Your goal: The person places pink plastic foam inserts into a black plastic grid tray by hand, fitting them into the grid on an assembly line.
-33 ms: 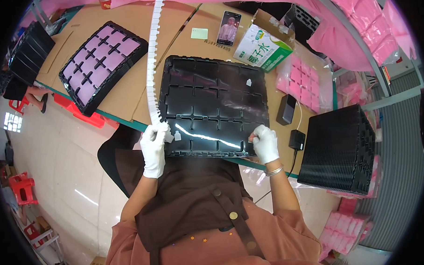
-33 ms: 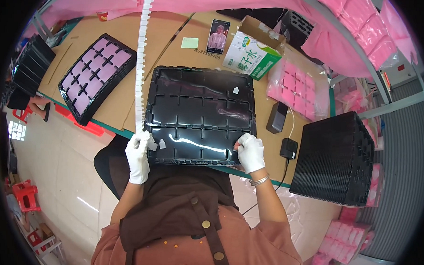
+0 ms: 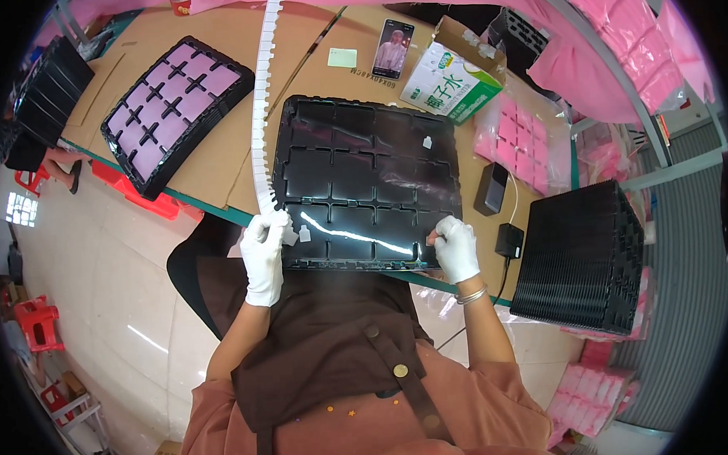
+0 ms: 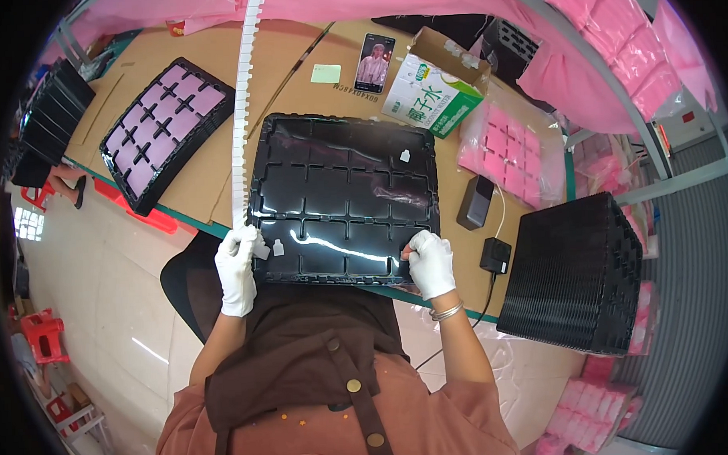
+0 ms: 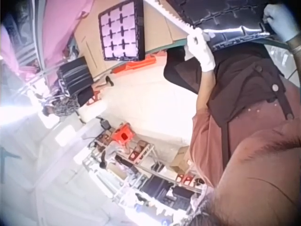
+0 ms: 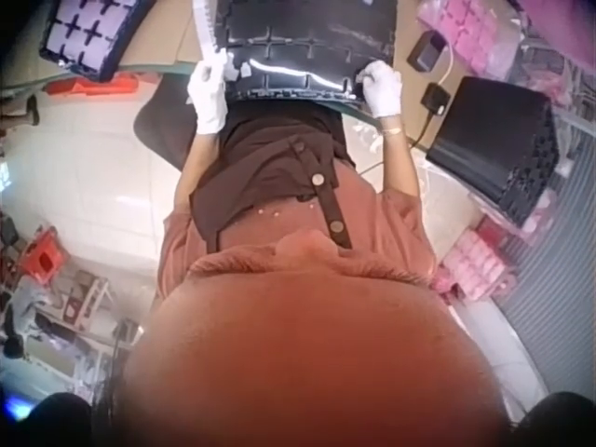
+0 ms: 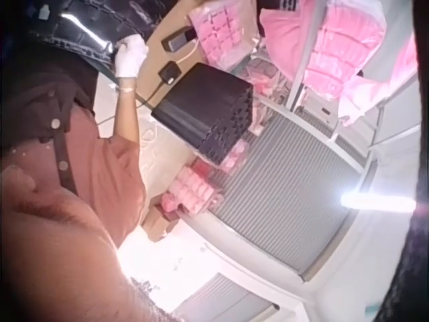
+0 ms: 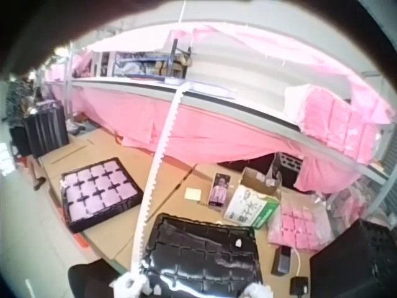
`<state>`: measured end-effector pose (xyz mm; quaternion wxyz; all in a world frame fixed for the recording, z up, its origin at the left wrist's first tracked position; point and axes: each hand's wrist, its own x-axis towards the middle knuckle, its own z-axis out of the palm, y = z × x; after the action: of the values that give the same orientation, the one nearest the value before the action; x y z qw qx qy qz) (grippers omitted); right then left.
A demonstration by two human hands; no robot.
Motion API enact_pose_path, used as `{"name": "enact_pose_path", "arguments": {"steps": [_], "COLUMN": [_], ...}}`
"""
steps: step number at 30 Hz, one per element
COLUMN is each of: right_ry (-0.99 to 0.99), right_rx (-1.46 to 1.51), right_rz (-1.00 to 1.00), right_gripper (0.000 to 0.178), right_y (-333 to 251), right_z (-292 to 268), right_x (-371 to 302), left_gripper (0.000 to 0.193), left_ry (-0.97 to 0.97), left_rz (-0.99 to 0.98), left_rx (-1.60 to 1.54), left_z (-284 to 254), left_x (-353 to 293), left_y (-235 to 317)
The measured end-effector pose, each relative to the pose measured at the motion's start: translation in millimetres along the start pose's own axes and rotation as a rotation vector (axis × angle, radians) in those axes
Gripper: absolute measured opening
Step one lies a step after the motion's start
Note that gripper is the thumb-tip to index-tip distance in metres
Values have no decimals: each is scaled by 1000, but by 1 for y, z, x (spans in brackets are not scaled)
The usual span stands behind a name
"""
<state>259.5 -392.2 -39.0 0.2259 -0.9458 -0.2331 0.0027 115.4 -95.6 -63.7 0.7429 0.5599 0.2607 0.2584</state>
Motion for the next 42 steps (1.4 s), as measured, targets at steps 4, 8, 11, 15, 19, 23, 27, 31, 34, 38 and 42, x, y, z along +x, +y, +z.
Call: {"name": "enact_pose_path", "arguments": {"steps": [4,8,11,15,19,23,27,31,34,38,42], "right_ry": [37,38,-135,-163,102,135,-173,-131,-42,47,120], "right_rx": [74,108,156,632,228,58,-68,78,71,-125,-63], "right_rz": [-71,-11,-172,45,100,110,134,178,232,148,-10], "right_gripper": [11,11,12,9,2,11,7,8,8,8,10], "right_y": [3,4,16,39,28,26,30,31,13,12,31], "right_z": [-1,-2,-16,-20,-4,17,6,8,8,16,23], "right_x": [-6,-2,5,35,118,173,194,190,185,184,180], "left_gripper": [9,9,9,9,7,7,6,5,5,4,4], "left_ry": [-5,-6,-11,-10,-17,-26,-16,14,-3,-9,-5], "left_rz": [40,55,46,31,58,49,95,161,126,176,174], "left_rx": [30,42,30,18,49,63,91,263,253,308,280], "left_z": [3,2,5,4,3,6,5,2,4,3,2], "left_x": [0,3,1,0,1,-1,-2,-3,-3,-1,0], "left_y": [0,-5,4,5,2,4,4,0,5,3,3]}}
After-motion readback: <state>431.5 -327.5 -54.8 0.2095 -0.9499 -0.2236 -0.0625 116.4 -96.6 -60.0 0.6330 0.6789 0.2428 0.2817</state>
